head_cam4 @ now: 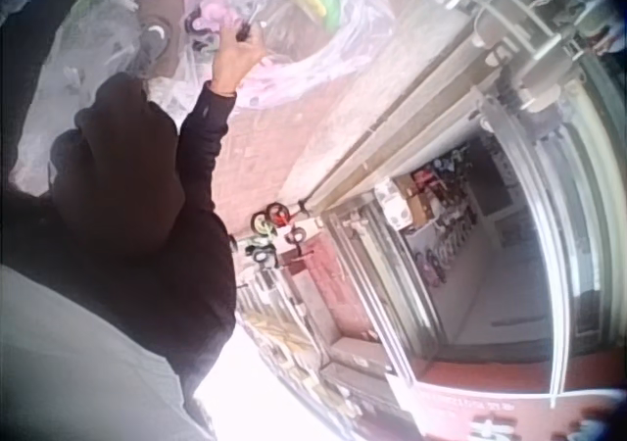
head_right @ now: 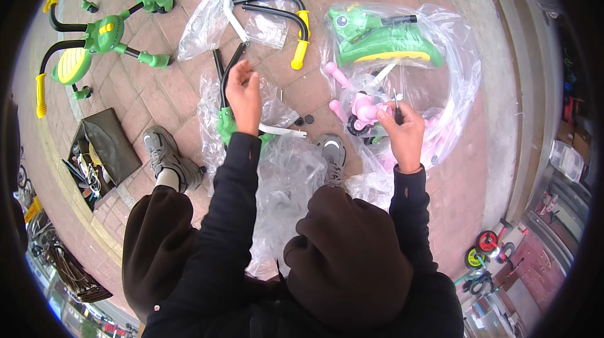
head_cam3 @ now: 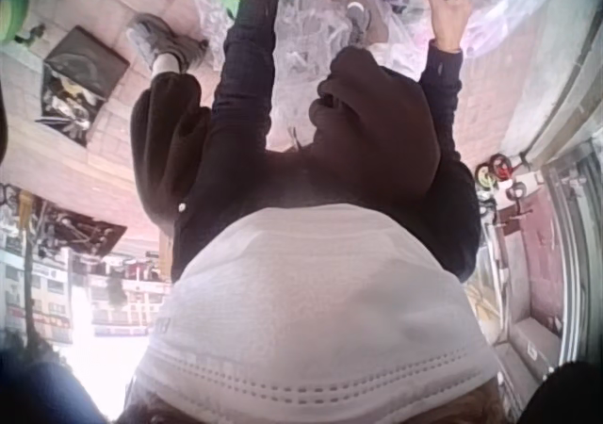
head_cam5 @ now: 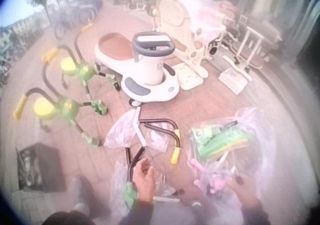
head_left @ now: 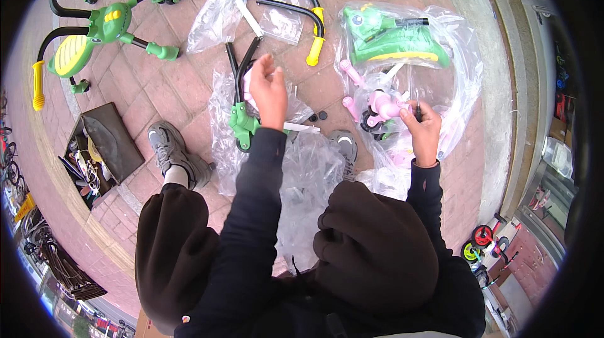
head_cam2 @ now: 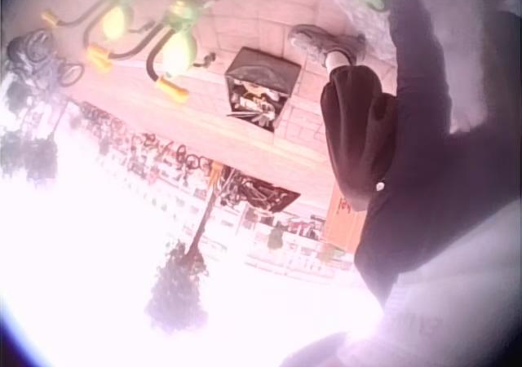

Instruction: The person assembles child scooters on a tiled floor. They attach wheels to green and pink handlebars using an Allen key, then connect the handlebars to the scooter decks. The person handles multiple scooter parts and tools throughout the process.

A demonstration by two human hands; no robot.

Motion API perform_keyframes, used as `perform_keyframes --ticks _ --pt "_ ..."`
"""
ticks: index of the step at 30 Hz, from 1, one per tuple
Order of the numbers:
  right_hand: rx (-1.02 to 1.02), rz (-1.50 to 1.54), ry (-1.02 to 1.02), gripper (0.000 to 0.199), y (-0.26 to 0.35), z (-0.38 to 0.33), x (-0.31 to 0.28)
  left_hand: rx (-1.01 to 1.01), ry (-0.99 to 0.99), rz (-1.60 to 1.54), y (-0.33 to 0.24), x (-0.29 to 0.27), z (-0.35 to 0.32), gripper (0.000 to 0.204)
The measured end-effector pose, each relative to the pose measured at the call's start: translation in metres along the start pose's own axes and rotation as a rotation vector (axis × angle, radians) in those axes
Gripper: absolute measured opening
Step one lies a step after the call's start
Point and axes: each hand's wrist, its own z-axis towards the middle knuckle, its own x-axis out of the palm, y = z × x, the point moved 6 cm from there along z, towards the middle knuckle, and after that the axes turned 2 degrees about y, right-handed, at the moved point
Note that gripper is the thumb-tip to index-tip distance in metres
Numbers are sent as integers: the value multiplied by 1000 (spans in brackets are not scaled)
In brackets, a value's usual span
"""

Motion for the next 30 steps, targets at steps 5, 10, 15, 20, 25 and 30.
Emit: perform_keyframes --ticks 5,10,15,20,25,30 --pt "-117 62 199 28 30 -8 -7 246 117 571 30 11 108 30" --pt "-98 317 334 44 46 -6 -2 176 394 828 76 28 166 25" --pt "27 485 455 46 34 0 32 206 368 802 79 32 176 15" --pt "115 619 531 32 13 10 56 -31 274 506 50 7 162 12" --pt "236 826 600 26 -6 17 95 -496 316 -493 24 -11 77 12" --pt "383 778 709 28 -23 6 148 -553 312 -860 -5 -10 -43 13"
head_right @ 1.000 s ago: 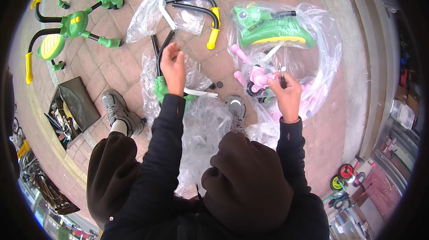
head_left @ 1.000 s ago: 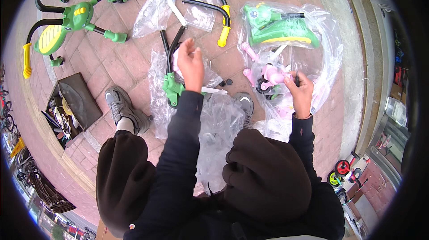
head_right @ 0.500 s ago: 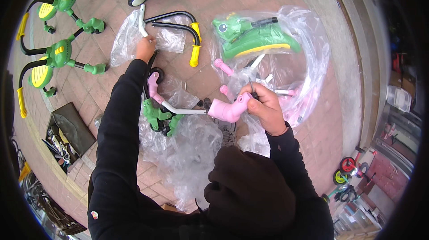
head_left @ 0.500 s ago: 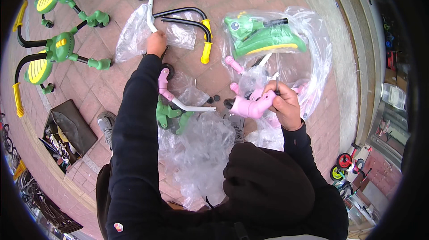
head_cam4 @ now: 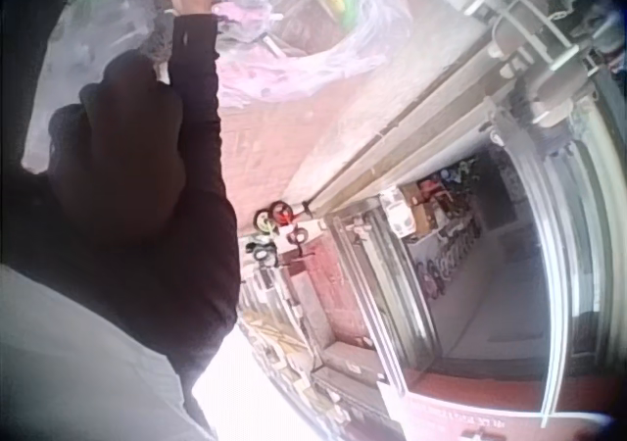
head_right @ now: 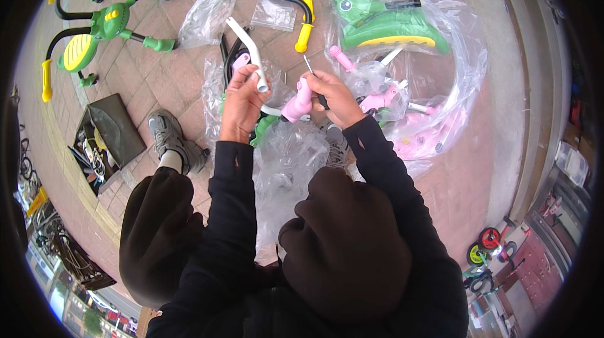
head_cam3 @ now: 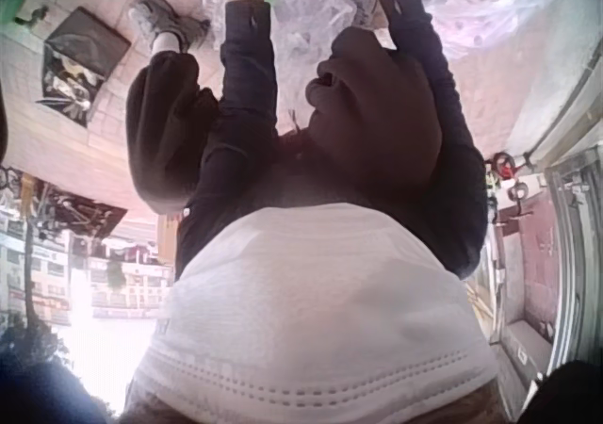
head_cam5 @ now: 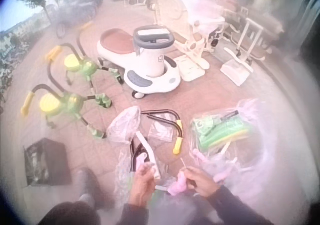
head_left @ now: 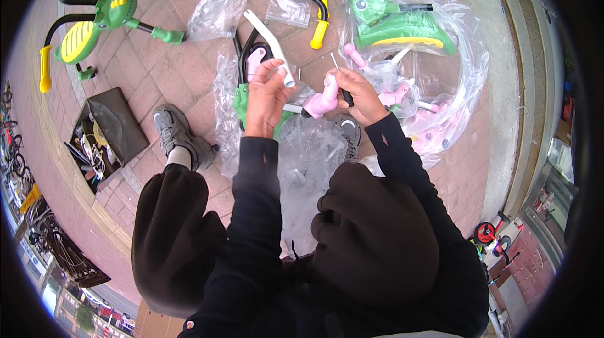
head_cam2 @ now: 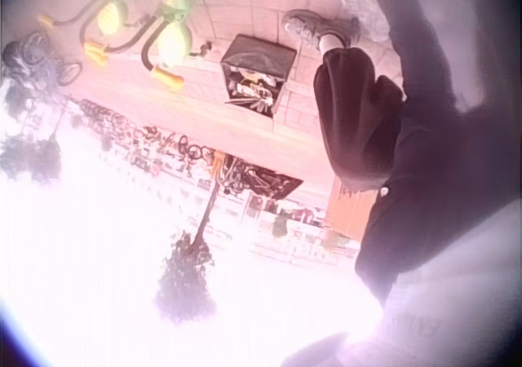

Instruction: The person assembles child scooters on a tiled floor. They attach wheels to green and pink handlebars using an Allen key, then connect the handlebars to the scooter decks. The person handles multiple scooter parts and tools throughout the process.

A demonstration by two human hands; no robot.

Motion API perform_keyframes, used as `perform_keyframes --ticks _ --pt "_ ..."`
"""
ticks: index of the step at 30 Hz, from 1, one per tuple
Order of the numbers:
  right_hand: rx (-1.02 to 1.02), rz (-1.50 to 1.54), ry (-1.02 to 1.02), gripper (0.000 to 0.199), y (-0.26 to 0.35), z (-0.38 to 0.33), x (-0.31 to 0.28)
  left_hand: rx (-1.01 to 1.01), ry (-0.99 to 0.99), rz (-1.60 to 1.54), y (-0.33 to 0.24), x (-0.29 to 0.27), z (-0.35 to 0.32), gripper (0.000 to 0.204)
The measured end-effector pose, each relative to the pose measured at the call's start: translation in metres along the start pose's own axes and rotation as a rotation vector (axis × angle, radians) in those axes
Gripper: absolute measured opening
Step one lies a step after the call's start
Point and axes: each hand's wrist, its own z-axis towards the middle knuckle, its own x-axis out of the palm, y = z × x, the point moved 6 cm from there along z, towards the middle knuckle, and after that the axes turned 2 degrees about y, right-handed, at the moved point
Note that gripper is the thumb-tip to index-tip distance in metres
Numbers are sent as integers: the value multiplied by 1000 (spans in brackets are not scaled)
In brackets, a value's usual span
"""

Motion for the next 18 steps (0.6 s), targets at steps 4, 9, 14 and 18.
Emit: perform_keyframes --ticks 4,9,14,18 --pt "142 21 64 28 -32 9 10 -60 17 28 19 6 -41 17" --pt "277 132 43 31 -58 19 6 -170 175 111 26 8 -34 15" --pt "340 299 21 32 -78 28 0 -210 167 242 46 7 -17 17" --pt "409 292 -77 31 -88 30 -11 -247 123 258 62 -2 -14 23"
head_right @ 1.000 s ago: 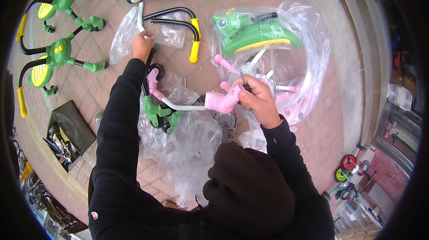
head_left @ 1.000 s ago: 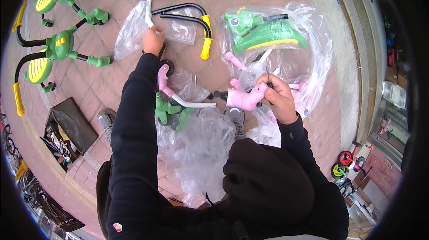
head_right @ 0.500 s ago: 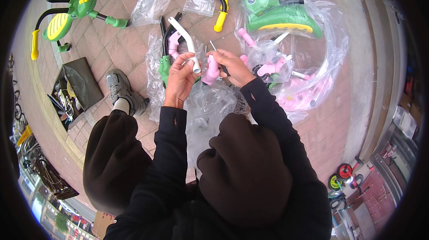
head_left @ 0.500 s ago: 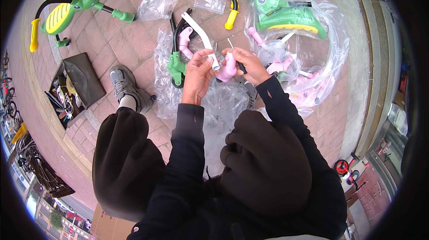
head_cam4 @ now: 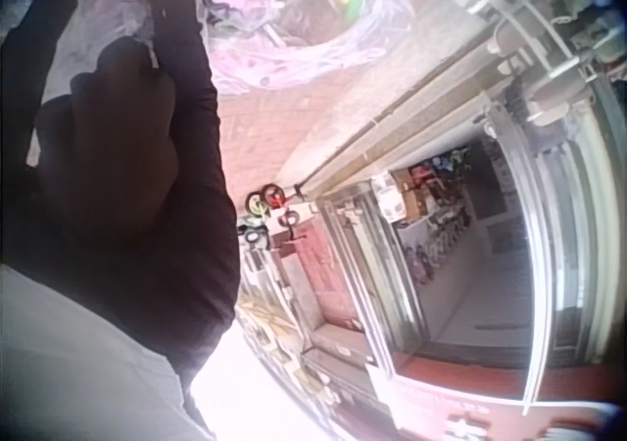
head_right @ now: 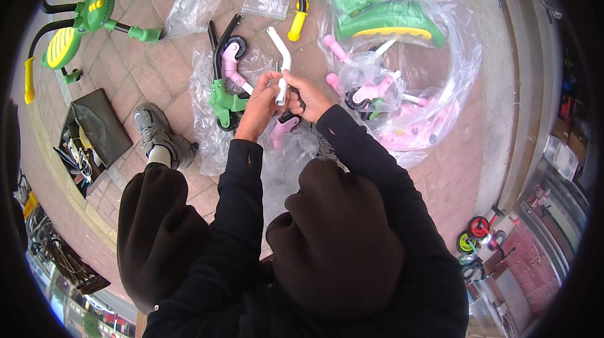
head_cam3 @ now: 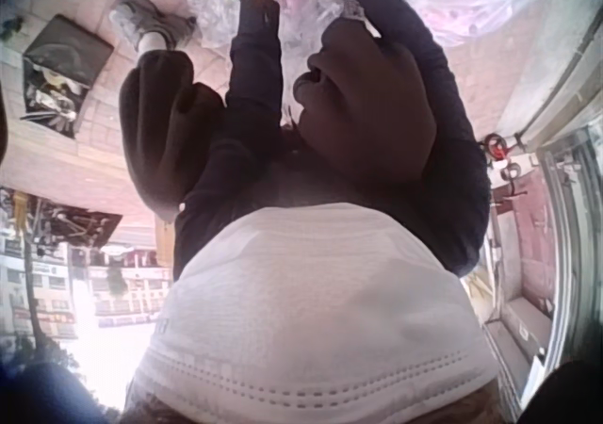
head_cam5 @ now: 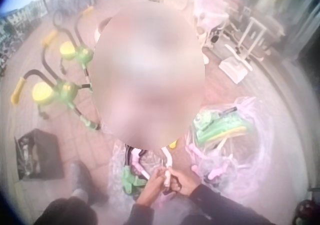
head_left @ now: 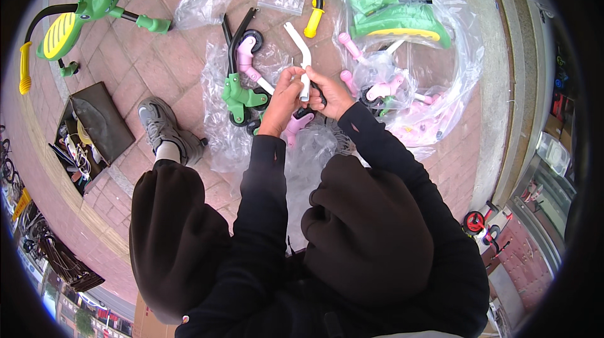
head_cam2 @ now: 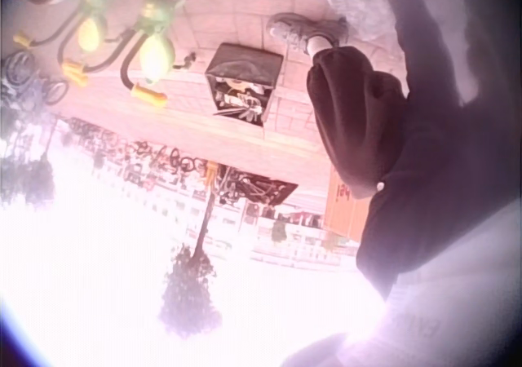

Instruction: The person assembles child scooters on a tiled floor. They attach wheels to green and pink handlebars using an Allen key, then connect the handlebars to the scooter decks. The person handles multiple scooter parts and tools throughout the process.

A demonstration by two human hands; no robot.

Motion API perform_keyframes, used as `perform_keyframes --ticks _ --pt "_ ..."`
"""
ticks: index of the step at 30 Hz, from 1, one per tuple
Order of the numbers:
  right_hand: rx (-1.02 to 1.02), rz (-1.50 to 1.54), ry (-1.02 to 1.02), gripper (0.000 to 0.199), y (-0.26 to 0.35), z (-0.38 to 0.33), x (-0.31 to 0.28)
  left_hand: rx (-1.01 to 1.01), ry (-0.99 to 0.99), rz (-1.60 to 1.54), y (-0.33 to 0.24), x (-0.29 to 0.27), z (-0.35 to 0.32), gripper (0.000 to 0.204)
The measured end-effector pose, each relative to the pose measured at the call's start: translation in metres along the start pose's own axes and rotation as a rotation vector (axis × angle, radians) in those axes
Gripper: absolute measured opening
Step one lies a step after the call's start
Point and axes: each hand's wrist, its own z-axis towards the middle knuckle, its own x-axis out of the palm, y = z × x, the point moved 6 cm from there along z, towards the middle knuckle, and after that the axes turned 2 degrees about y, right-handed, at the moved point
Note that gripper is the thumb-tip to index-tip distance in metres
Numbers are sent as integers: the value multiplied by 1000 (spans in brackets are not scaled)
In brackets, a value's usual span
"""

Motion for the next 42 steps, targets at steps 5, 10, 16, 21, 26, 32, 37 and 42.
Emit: perform_keyframes --ticks 5,10,16,21,26,32,37,42 --pt "-128 -70 -93 27 13 -3 -17 37 -310 219 20 -51 -14 19" --pt "-373 -431 -323 16 30 -8 -42 -114 -414 1044 46 -77 -45 14" --pt "-582 -1003 -600 18 65 22 -30 351 -573 1300 45 -17 -55 11" --pt "-461 -728 -596 29 74 53 -12 -126 -401 1451 82 -19 -60 13" --pt "-378 -712 -662 27 80 65 -16 -157 -596 1522 91 -39 -76 26" --pt "-396 -562 -495 18 75 57 -24 -270 -596 1262 114 -54 -73 36" --pt "-467 -318 -305 13 64 18 -17 -247 -567 1242 119 -65 -57 34" --pt "-475 -229 -287 10 60 -16 -12 -304 -577 1268 119 -51 -51 37"
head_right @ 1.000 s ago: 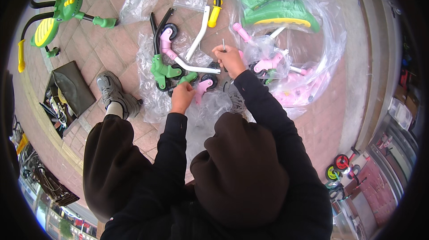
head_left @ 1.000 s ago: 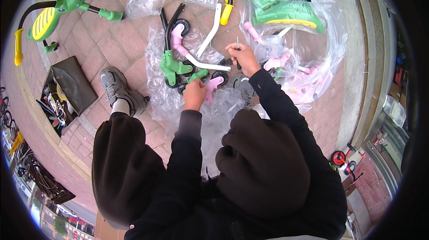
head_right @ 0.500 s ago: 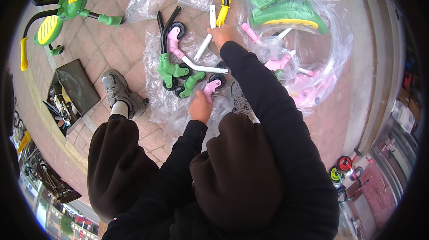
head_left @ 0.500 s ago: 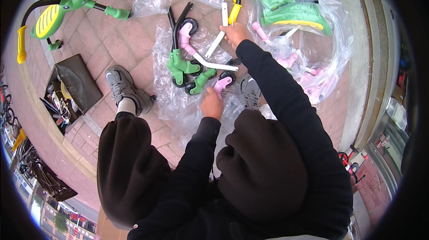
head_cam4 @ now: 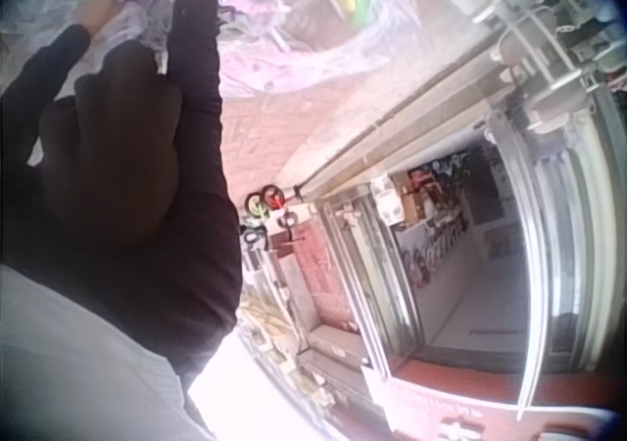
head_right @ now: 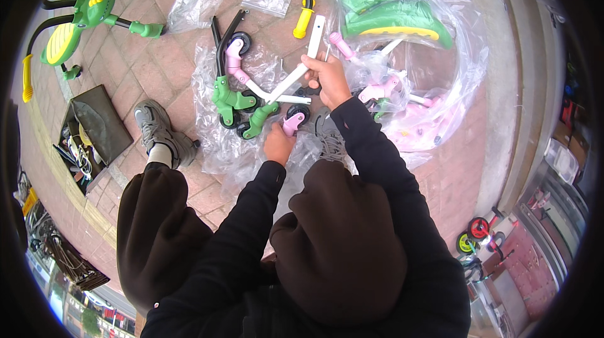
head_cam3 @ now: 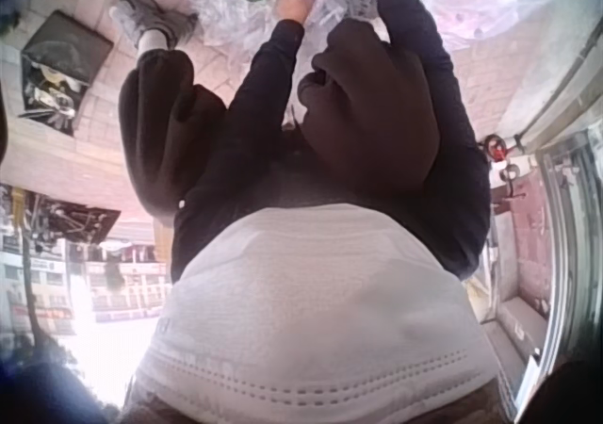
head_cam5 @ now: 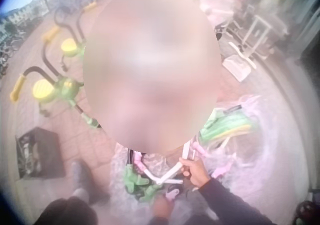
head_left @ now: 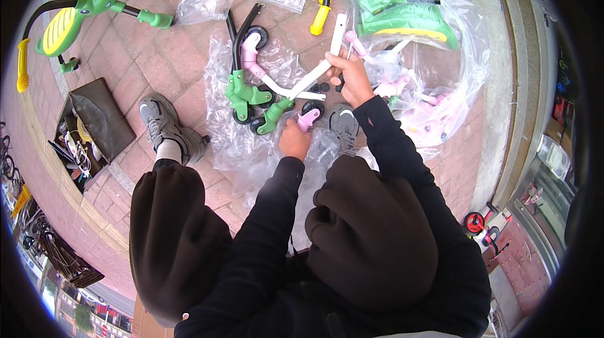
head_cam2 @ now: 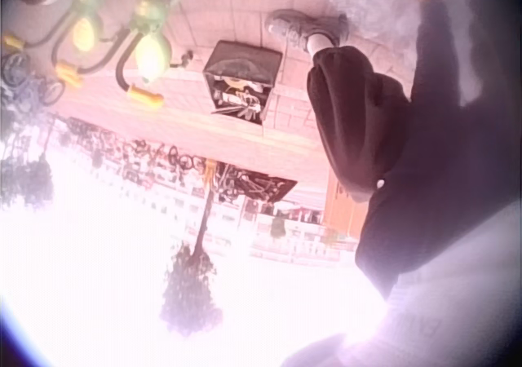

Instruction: The person assembles child scooters on a tiled floor. They attach wheels to green and pink handlebars using an Allen key, then connect the handlebars to the scooter decks. The person handles multiple scooter parts and tools throughout the process.

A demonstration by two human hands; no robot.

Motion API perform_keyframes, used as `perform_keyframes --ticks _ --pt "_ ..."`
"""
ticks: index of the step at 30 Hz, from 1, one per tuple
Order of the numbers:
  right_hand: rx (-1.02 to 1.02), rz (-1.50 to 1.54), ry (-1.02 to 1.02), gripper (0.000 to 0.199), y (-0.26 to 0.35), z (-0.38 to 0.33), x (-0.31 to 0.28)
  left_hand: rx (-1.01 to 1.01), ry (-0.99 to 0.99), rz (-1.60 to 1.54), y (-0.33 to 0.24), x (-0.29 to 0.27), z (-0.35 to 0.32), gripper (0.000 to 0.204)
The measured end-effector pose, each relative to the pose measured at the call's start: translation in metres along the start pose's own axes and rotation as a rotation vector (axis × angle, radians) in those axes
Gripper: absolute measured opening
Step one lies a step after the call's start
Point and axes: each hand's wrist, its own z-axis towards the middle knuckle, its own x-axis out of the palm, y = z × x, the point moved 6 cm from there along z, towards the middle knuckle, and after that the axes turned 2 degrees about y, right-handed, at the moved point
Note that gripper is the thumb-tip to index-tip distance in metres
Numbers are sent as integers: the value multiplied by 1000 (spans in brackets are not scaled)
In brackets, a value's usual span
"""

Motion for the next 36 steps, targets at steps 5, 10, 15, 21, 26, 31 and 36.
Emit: perform_keyframes --ticks 5,10,15,21,26,31,36 --pt "-121 44 39 8 31 -23 -2 97 -47 -193 -18 -32 5 33" --pt "-434 128 6 13 81 -51 -7 102 179 -749 -46 -71 19 41" --pt "-634 -363 -68 27 120 -87 -3 240 523 -1773 -97 -117 26 52" --pt "-737 -966 101 21 96 -103 42 475 390 -2135 -123 -157 36 41" --pt "-686 -1000 112 17 84 -105 50 473 240 -2087 -117 -167 33 39" --pt "-718 -1012 157 18 84 -105 56 484 184 -1988 -120 -172 25 38" --pt "-781 -1080 116 17 86 -107 58 460 101 -1937 -125 -176 17 43"
